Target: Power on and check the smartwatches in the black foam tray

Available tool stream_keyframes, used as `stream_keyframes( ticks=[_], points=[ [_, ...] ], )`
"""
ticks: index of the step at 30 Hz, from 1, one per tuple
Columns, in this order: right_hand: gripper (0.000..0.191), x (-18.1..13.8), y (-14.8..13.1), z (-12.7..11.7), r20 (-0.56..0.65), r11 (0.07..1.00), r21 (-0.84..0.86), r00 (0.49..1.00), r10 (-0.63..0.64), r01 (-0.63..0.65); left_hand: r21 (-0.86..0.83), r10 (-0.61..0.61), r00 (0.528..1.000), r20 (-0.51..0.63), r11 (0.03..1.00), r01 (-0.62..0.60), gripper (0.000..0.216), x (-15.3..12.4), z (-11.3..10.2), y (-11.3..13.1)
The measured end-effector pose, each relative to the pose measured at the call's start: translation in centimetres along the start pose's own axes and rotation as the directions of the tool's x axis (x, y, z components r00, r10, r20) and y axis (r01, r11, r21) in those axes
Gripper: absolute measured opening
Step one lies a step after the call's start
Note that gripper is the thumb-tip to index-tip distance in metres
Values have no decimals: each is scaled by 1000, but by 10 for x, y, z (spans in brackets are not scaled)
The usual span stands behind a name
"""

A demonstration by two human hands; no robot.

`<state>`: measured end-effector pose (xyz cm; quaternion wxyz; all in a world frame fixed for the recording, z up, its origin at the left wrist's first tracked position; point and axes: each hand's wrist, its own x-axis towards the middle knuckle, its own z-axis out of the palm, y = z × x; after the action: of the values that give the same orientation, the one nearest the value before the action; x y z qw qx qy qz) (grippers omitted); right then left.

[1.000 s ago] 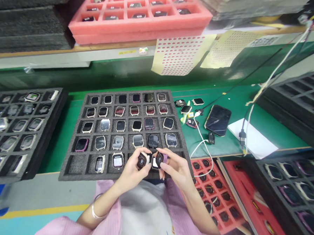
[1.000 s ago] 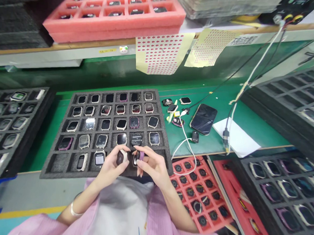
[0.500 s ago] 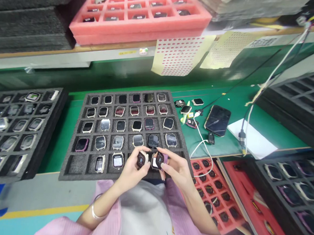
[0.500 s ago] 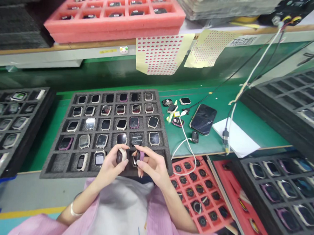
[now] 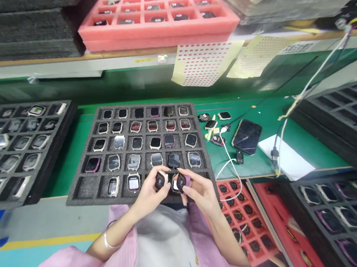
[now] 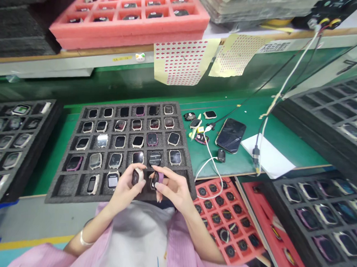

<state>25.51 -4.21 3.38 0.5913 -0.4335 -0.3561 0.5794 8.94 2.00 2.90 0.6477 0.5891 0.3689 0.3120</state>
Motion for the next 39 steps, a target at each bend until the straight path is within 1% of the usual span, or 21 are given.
stream_keyframes(
  ticks=[4, 9, 13, 16, 19, 22, 25, 28, 32, 39],
  points=[
    [37, 0, 1, -2, 29, 1000, 4, 1000, -4, 4, 8, 22, 1000, 7, 1000, -22, 27, 1, 0, 0],
    [41, -1, 3, -2, 12, 1000, 10, 1000, -5, 5, -74, 30, 1000, -10, 997, -30, 32, -2, 0, -4],
    [37, -2, 1, -2, 22, 1000, 24, 1000, 11, -11, -88, 7, 1000, 12, 996, -6, 27, -3, -1, -8],
    [40, -1, -1, 0, 27, 999, 30, 999, 37, -37, -103, -7, 1000, 12, 995, 8, 28, -3, 0, -7],
    [47, 0, -2, 1, 21, 996, 57, 998, 65, -66, -173, -26, 999, 21, 984, 29, 39, -1, 1, -4],
    [44, 2, -3, 1, 14, 993, 87, 997, 75, -76, -277, -32, 998, 48, 960, 44, 50, 1, -1, -1],
    [37, 4, -3, -1, 6, 994, 96, 998, 55, -55, -369, -30, 996, 84, 928, 59, 46, 2, -4, -2],
    [38, 5, -3, -3, -27, 996, 85, 999, 39, -36, -427, -51, 992, 117, 899, 96, 42, 1, -7, -4],
    [48, 4, -2, -5, -59, 997, 72, 997, 45, -40, -429, -71, 988, 134, 895, 122, 42, 0, -7, -7],
    [47, 2, -1, -3, -94, 999, 31, 995, 33, -30, -401, -67, 989, 129, 909, 114, 41, 0, -7, -5]
  ],
)
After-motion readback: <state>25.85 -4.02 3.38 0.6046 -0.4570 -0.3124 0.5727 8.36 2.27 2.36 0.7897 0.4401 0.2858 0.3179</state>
